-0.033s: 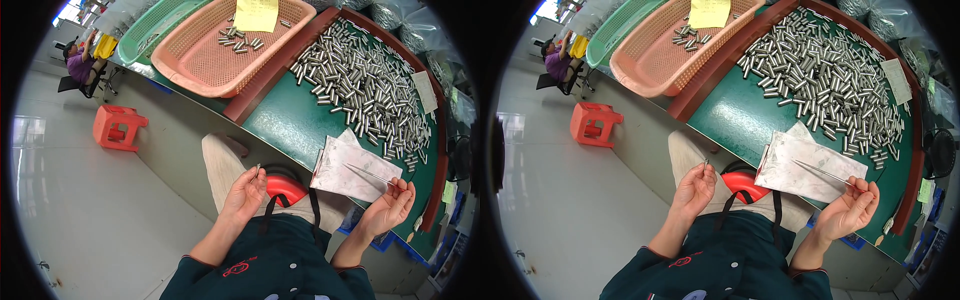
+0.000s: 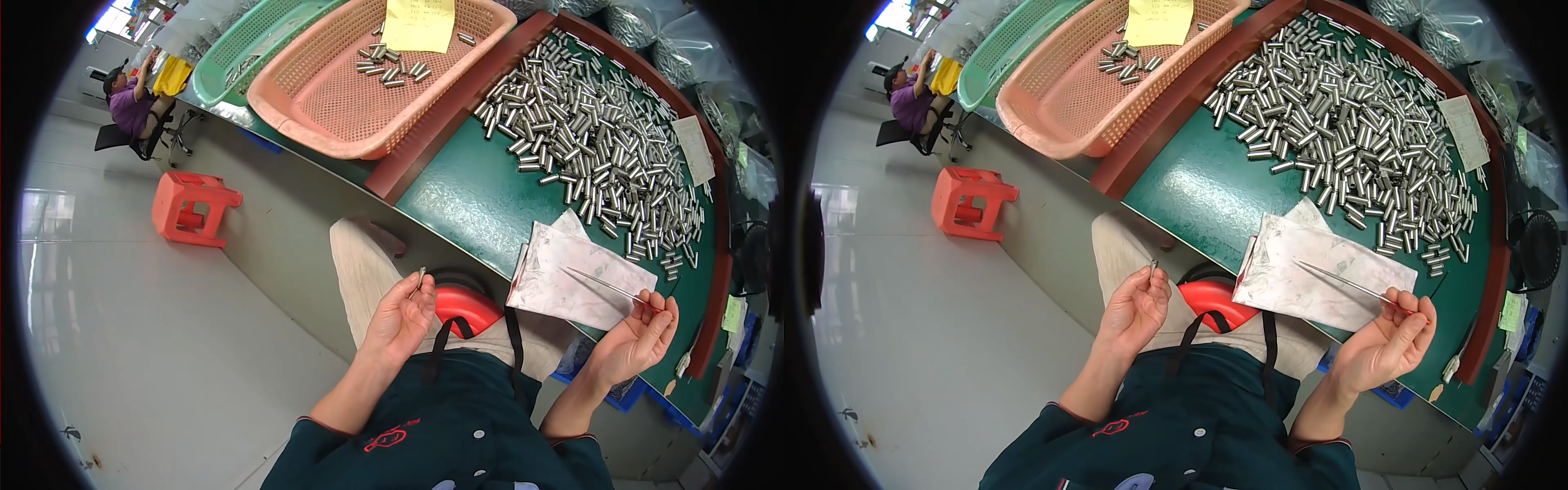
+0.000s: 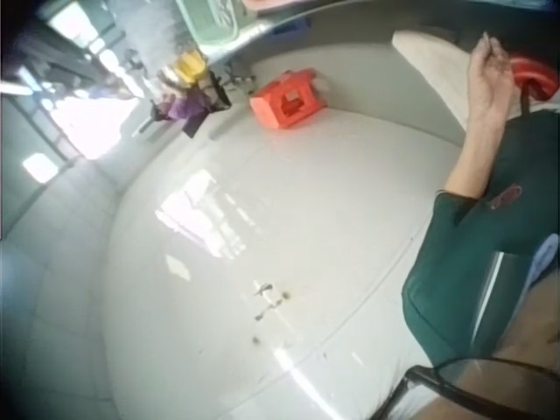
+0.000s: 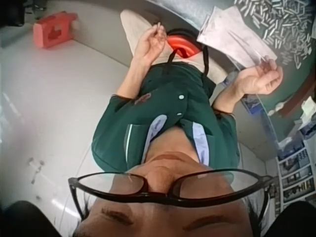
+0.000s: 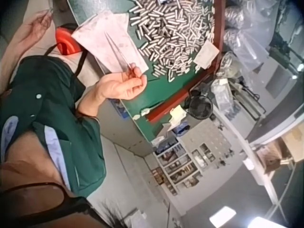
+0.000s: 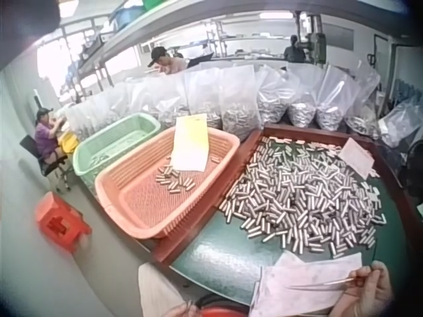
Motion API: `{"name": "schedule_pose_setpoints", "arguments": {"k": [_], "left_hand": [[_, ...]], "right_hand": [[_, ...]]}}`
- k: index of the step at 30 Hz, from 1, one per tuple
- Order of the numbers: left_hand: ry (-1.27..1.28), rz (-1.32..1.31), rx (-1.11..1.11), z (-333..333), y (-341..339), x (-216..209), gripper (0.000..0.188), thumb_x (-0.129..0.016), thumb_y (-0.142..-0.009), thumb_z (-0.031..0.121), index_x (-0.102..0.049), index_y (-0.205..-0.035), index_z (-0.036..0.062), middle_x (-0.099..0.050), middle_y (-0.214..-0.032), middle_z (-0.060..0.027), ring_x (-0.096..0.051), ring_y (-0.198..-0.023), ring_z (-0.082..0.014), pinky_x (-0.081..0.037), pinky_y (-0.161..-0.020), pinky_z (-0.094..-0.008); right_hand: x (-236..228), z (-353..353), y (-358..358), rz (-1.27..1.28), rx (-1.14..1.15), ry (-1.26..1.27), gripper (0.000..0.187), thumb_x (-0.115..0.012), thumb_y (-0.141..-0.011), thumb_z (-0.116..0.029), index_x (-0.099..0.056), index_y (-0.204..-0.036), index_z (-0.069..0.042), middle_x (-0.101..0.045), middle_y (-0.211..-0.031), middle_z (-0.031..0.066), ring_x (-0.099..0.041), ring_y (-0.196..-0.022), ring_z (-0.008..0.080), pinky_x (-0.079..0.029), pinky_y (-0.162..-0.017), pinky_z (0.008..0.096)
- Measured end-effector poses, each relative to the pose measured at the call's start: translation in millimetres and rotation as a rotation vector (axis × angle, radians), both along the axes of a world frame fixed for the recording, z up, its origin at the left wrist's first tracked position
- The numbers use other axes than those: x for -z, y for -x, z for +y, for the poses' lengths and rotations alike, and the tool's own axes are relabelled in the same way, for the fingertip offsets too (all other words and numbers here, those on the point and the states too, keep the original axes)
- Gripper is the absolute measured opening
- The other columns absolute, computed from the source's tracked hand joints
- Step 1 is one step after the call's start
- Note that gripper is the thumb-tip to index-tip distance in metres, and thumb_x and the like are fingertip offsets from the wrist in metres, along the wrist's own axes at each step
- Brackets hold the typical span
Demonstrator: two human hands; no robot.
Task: Inspecting or cleaning the interior of small cylindrical metal components using a thin metal probe.
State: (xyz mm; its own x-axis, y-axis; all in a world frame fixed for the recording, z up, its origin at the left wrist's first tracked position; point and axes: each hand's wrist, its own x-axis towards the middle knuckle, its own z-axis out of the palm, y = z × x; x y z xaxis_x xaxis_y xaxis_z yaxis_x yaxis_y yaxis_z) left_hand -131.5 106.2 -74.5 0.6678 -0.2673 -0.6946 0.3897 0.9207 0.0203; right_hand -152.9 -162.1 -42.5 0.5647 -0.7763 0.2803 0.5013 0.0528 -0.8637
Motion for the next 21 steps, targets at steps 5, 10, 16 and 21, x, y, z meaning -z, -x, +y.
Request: {"name": "schedule_pose_setpoints", "arguments": {"k": [5,10,16,21], "left_hand": [[-0.006,0.007,-0.001,-0.5,-0.2,-0.2,0.005,-0.054,-0.081,0.002,-0.055,-0.084,-0.0025,-0.056,-0.083,-0.0109,-0.055,-0.075,-0.015,-0.051,-0.068,-0.0223],[0.01,0.006,0.003,-0.5,0.1,0.2,0.006,-0.054,-0.081,0.002,-0.054,-0.085,-0.0025,-0.056,-0.084,-0.0111,-0.055,-0.075,-0.015,-0.051,-0.068,-0.0223],[0.022,0.005,0.02,-1.5,-0.7,-0.4,0.006,-0.053,-0.082,0.003,-0.054,-0.085,-0.0024,-0.056,-0.084,-0.0112,-0.056,-0.075,-0.0152,-0.051,-0.067,-0.0223],[-0.07,-0.088,0.069,-0.2,2.9,2.9,0.005,-0.053,-0.083,0.006,-0.053,-0.086,0.0013,-0.056,-0.085,-0.012,-0.056,-0.076,-0.016,-0.051,-0.066,-0.0235]], "right_hand": [[1.3,-0.3,-0.1,-0.005,-0.001,0.0,0.023,-0.044,-0.091,-0.015,-0.052,-0.103,0.002,-0.06,-0.087,0.0116,-0.058,-0.078,0.0198,-0.045,-0.074,0.0281],[1.7,-0.6,0.3,-0.007,-0.002,-0.003,0.023,-0.044,-0.091,-0.015,-0.052,-0.103,0.002,-0.06,-0.087,0.0116,-0.057,-0.078,0.0197,-0.045,-0.074,0.0283],[1.2,-0.7,0.1,-0.009,-0.007,0.002,0.023,-0.044,-0.091,-0.015,-0.052,-0.103,0.002,-0.06,-0.086,0.0118,-0.057,-0.078,0.0195,-0.045,-0.074,0.0286],[0.6,-1.5,0.6,-0.056,-0.08,-0.01,0.022,-0.044,-0.091,-0.013,-0.053,-0.104,0.003,-0.061,-0.089,0.0121,-0.057,-0.082,0.0205,-0.045,-0.077,0.0286]]}}
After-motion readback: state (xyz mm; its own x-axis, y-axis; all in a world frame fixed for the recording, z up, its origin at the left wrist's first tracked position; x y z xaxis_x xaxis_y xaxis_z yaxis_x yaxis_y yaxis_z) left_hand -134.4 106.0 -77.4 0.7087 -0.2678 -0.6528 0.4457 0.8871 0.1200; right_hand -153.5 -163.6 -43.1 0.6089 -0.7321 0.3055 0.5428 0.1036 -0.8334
